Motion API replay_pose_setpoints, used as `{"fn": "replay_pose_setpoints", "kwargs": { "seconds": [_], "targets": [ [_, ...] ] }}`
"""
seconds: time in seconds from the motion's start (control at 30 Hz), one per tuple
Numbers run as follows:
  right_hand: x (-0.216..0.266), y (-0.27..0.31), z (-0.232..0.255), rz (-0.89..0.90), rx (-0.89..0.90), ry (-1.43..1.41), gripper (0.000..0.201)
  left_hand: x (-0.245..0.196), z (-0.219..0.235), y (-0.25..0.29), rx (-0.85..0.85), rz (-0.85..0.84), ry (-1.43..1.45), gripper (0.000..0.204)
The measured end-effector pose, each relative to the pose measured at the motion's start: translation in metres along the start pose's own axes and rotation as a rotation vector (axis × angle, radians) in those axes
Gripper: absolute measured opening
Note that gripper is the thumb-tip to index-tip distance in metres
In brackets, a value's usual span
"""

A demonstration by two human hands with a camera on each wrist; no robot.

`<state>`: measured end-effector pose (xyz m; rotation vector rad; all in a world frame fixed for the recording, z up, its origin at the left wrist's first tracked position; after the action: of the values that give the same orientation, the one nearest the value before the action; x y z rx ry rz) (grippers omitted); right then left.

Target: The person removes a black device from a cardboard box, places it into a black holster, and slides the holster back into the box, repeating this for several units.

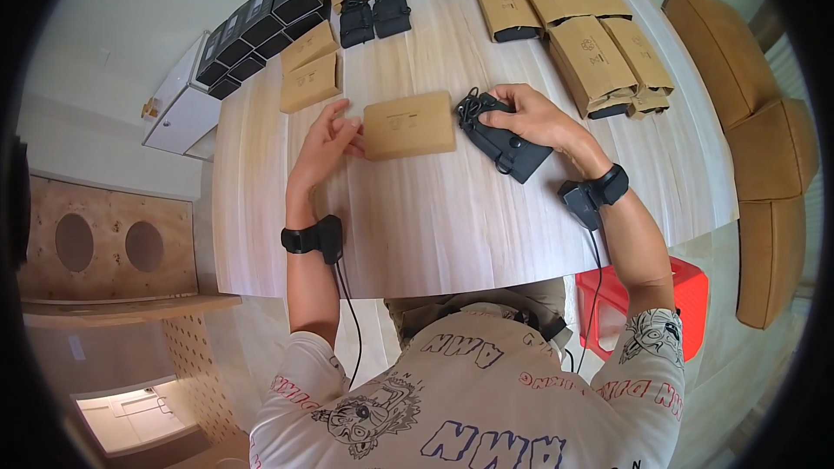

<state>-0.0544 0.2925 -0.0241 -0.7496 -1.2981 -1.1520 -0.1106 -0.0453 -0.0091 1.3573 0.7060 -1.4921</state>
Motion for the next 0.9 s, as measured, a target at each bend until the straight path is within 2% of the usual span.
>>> {"fn": "replay_pose_setpoints", "kwargs": {
  "seconds": [0.07,0.13,0.17,0.23,0.27,0.33,0.4,0.47,0.53,0.6,0.73,0.9],
  "targets": [
    [-0.004,-0.002,0.002,0.015,0.008,0.044,0.026,-0.001,-0.014,-0.002,0.061,-0.022,0.036,0.074],
    [-0.003,-0.001,0.003,0.03,0.016,0.088,0.025,-0.007,-0.023,0.0,0.055,-0.013,-0.224,0.085],
    [-0.002,-0.001,0.001,0.025,0.038,0.063,0.024,-0.01,-0.029,0.003,0.062,-0.015,-0.223,0.085],
    [-0.003,-0.002,0.001,0.019,0.058,0.038,0.024,-0.036,-0.042,0.015,-0.032,-0.19,-0.6,0.098],
    [-0.004,-0.003,-0.001,0.022,0.098,0.008,0.024,-0.033,-0.047,0.015,-0.029,-0.192,-0.6,0.098],
    [-0.004,-0.002,-0.004,0.024,0.135,-0.023,0.025,-0.04,-0.064,0.02,0.011,-0.468,-0.796,0.116],
    [0.001,0.002,-0.012,0.083,0.253,-0.01,0.026,-0.036,-0.071,0.021,-0.005,-0.446,-0.831,0.113],
    [0.0,0.004,-0.012,0.042,0.275,-0.031,0.028,-0.037,-0.073,0.021,-0.019,-0.423,-0.865,0.11],
    [0.0,0.004,-0.009,0.004,0.296,-0.051,0.03,-0.042,-0.068,0.021,0.043,-0.295,-0.736,0.102],
    [0.003,0.006,-0.009,0.018,0.347,-0.008,0.032,-0.042,-0.064,0.018,0.045,-0.326,-0.722,0.1],
    [0.005,0.009,-0.006,-0.002,0.337,0.012,0.034,-0.044,-0.067,0.017,0.091,-0.432,-0.688,0.099],
    [0.01,0.012,-0.01,0.033,0.448,-0.015,0.034,-0.048,-0.074,0.019,0.101,-0.46,-0.679,0.1]
  ]
}}
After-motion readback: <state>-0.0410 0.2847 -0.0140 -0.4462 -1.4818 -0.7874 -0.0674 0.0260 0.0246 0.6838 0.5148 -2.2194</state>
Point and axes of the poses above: each hand's wrist, its own y-axis away from the middle knuckle, its own z-axis out of the back of the hand, x = y × z, the point moved 6 cm from there along -y, towards the middle knuckle, and after that the axes turned 2 degrees about x, right-handed, at the moved point
